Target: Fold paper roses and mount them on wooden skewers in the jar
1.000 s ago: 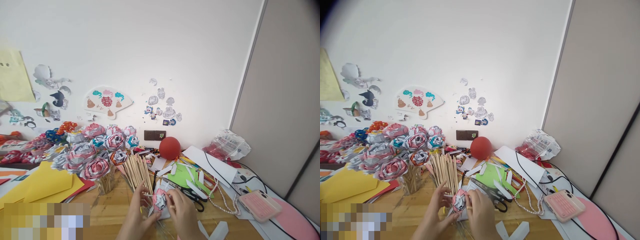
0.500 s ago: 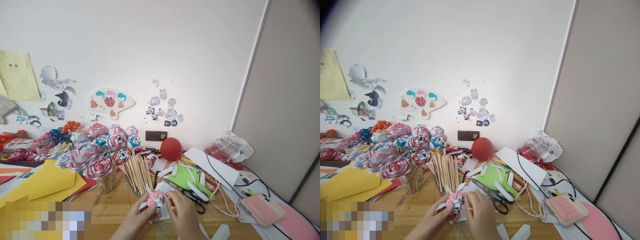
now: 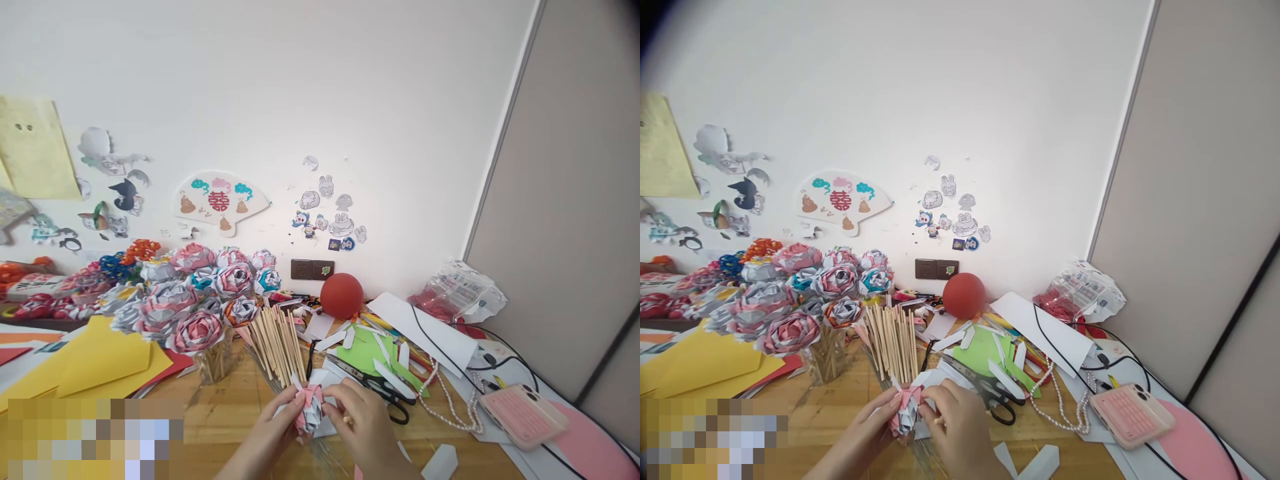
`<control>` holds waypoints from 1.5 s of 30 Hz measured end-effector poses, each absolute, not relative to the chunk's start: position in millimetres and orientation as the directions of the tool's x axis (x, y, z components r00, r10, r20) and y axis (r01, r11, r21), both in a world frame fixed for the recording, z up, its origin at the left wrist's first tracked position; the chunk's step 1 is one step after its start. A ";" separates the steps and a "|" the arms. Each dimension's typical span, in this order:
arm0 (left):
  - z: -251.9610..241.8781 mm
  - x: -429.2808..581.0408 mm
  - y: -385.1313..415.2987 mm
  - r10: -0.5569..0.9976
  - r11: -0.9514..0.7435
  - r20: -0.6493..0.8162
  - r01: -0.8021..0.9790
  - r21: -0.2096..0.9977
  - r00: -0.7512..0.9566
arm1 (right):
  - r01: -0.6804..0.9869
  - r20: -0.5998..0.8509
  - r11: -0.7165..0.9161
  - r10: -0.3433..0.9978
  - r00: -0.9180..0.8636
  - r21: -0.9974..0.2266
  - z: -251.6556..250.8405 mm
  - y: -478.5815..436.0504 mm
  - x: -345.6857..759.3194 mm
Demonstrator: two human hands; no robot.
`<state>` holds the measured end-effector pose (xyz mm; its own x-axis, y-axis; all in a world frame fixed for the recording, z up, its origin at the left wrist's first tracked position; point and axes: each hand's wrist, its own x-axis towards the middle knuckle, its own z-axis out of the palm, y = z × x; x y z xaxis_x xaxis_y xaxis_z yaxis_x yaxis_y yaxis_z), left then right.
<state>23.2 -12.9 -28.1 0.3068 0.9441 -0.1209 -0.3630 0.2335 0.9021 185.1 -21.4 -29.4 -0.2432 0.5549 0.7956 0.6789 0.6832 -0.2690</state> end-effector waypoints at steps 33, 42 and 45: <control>-37.9 22.3 -5.1 0.944 0.247 -0.168 -0.270 0.931 0.285 | 0.813 0.871 0.579 0.432 -0.235 -0.067 -35.6 -22.4 178.6; -53.4 21.0 1.7 0.947 0.188 -0.129 -0.184 0.965 0.295 | 0.867 0.893 0.498 0.374 -0.251 0.035 -34.0 -23.6 176.6; -52.3 20.1 2.5 0.945 0.184 -0.128 -0.167 0.969 0.301 | 0.868 0.887 0.496 0.385 -0.253 0.032 -35.3 -24.0 176.1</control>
<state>20.1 2.5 -52.3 0.3008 0.9451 -0.1277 -0.1674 0.1842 0.9685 176.1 -24.0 -35.3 -0.2531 0.3853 0.8874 0.8678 0.4958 0.0322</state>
